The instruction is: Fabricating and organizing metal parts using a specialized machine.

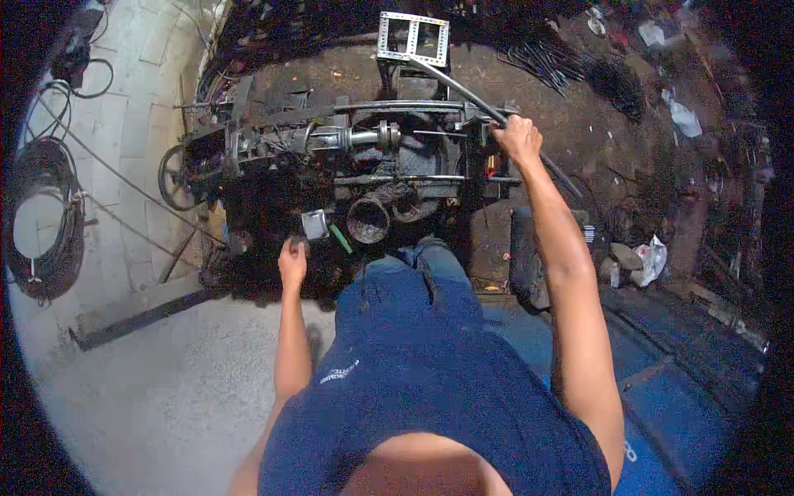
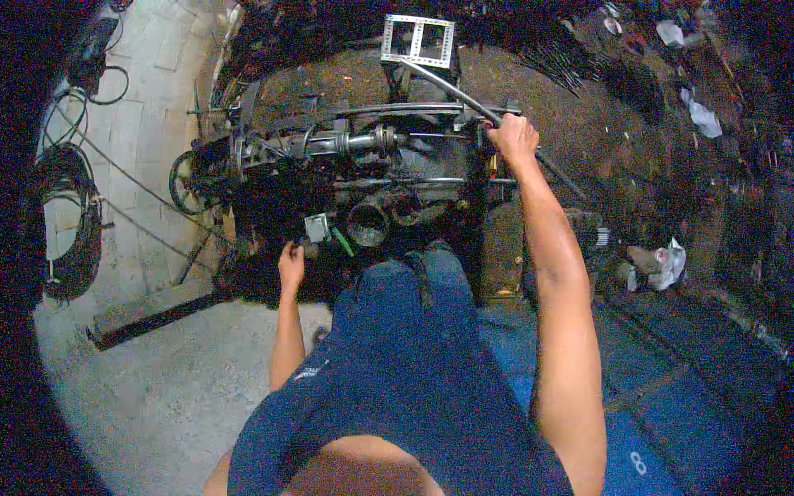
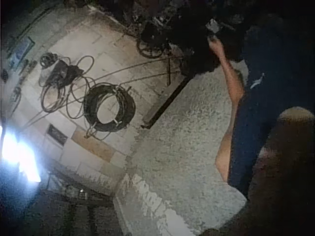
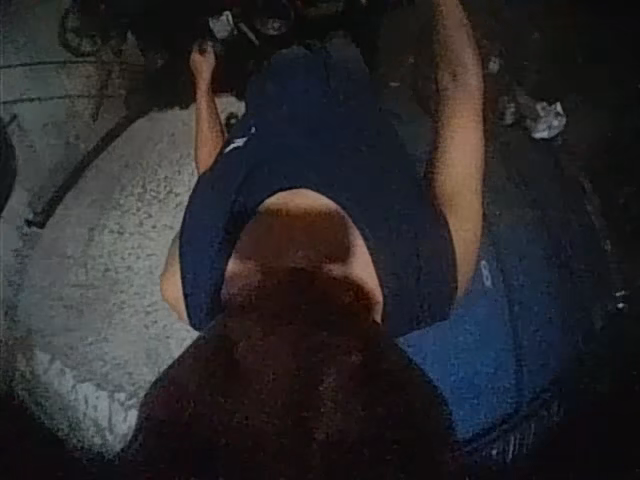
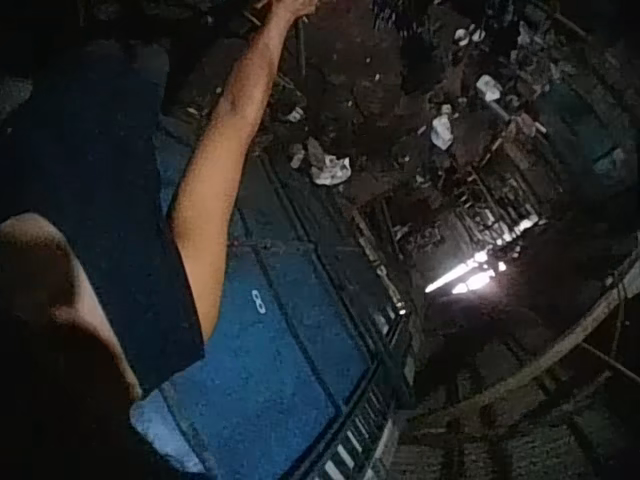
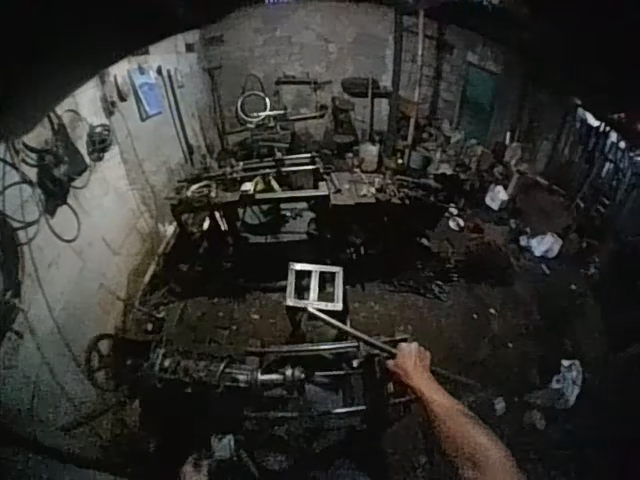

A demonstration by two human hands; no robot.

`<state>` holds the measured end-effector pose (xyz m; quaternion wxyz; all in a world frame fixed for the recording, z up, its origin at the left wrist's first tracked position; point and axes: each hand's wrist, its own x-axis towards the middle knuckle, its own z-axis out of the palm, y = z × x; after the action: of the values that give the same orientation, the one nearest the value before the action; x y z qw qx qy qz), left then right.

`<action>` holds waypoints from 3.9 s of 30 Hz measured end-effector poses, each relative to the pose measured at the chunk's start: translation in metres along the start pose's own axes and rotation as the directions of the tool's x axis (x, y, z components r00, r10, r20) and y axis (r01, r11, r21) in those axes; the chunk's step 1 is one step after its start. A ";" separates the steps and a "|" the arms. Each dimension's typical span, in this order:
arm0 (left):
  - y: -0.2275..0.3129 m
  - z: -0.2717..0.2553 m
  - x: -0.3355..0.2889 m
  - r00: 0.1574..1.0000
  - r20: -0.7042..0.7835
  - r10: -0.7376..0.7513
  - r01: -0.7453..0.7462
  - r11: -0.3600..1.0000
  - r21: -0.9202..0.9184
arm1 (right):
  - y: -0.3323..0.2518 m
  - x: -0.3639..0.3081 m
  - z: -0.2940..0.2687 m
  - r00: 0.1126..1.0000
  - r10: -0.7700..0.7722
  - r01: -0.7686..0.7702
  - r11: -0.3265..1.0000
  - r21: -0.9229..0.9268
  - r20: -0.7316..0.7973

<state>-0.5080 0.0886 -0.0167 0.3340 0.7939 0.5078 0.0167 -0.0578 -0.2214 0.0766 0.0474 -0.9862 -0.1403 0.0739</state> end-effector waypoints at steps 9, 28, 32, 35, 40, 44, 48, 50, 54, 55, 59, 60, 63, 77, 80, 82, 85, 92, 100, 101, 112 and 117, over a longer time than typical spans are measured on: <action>0.182 0.034 0.057 0.758 -0.041 0.651 -0.652 0.754 -0.077 | 0.009 -0.108 0.040 0.980 0.188 -0.165 0.571 0.804 0.068; 0.437 0.141 0.155 0.389 0.558 0.733 -0.879 0.114 0.463 | 0.168 0.000 0.061 0.685 0.530 0.296 -0.830 0.473 0.500; 0.360 0.131 0.055 0.681 0.424 0.598 -0.701 0.363 0.614 | 0.178 0.117 0.036 0.818 0.268 -0.108 -0.797 0.594 0.509; 0.313 0.151 -0.010 0.898 0.310 0.312 -0.429 0.777 0.461 | 0.123 0.197 0.016 0.900 -0.091 -0.355 -0.720 0.596 0.426; 0.340 0.159 -0.061 0.979 0.122 0.165 -0.203 0.852 0.482 | 0.096 0.207 0.023 0.913 -0.012 -0.296 -0.705 0.644 0.407; 0.367 0.169 -0.105 0.996 0.077 0.046 -0.073 0.915 0.396 | 0.070 0.180 0.030 0.897 -0.020 -0.400 -0.463 0.791 0.442; 0.325 0.221 -0.169 0.879 0.274 0.390 -0.363 0.920 -0.148 | -0.007 0.177 0.029 0.902 -0.215 -0.365 0.080 0.928 0.374; 0.342 0.192 -0.189 0.633 0.764 0.127 0.071 0.973 -0.221 | -0.041 0.183 0.039 0.899 -0.262 -0.262 0.321 0.910 0.351; 0.258 0.172 -0.211 0.826 0.559 -0.074 0.191 0.969 -0.154 | -0.095 0.081 0.021 0.863 -0.460 0.185 0.672 0.717 0.209; 0.241 0.162 -0.218 0.910 0.407 -0.077 0.127 0.987 -0.099 | -0.090 0.056 0.019 0.806 -0.547 0.315 0.721 0.617 0.226; 0.174 0.139 -0.239 0.952 0.146 -0.268 0.284 0.953 -0.103 | -0.002 -0.024 0.000 0.333 -0.917 0.810 0.398 0.430 0.221; 0.140 0.136 -0.240 0.917 0.187 -0.351 0.367 0.928 -0.059 | 0.030 -0.030 -0.012 0.286 -0.916 0.850 0.378 0.366 0.282; 0.111 0.133 -0.238 0.867 0.241 -0.436 0.460 0.886 -0.052 | 0.107 0.001 -0.029 0.490 -0.751 0.783 0.602 0.155 0.443; 0.134 0.124 -0.190 0.955 0.145 -0.258 0.278 0.950 -0.141 | 0.155 0.046 -0.082 0.817 -0.478 0.552 0.811 0.196 -0.323; 0.132 0.120 -0.188 0.937 0.186 -0.294 0.322 0.937 -0.139 | 0.145 0.043 -0.068 0.853 -0.480 0.522 0.792 0.316 -0.204; 0.130 0.121 -0.191 0.938 0.170 -0.302 0.328 0.932 -0.155 | 0.135 0.035 -0.065 0.860 -0.510 0.452 0.769 0.452 0.007; 0.127 0.122 -0.191 0.940 0.159 -0.302 0.327 0.931 -0.164 | 0.117 0.021 -0.064 0.779 -0.615 0.527 0.749 0.402 0.125; 0.122 0.124 -0.200 0.937 0.170 -0.304 0.331 0.930 -0.160 | 0.106 0.044 -0.022 0.667 -0.689 0.739 0.659 0.139 -0.285; 0.112 0.136 -0.228 0.918 0.163 -0.361 0.389 0.897 -0.208 | 0.089 0.027 -0.011 0.686 -0.564 0.680 0.722 0.129 -0.459; 0.109 0.138 -0.230 0.908 0.181 -0.379 0.410 0.893 -0.187 | 0.091 0.018 -0.009 0.680 -0.572 0.688 0.715 0.129 -0.459; 0.154 0.131 -0.252 0.910 0.142 -0.389 0.408 0.900 -0.152 | 0.116 0.038 0.123 0.825 -0.563 0.548 0.784 0.293 -0.037; 0.179 0.136 -0.235 0.993 -0.116 -0.019 0.025 0.999 0.048 | 0.097 0.055 0.130 0.804 -0.594 0.580 0.789 0.203 0.011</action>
<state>-0.4299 -0.2200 0.0488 0.2846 0.7940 0.5352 0.0463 0.0002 -0.2888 -0.0703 0.1563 -0.8812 -0.4337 0.1050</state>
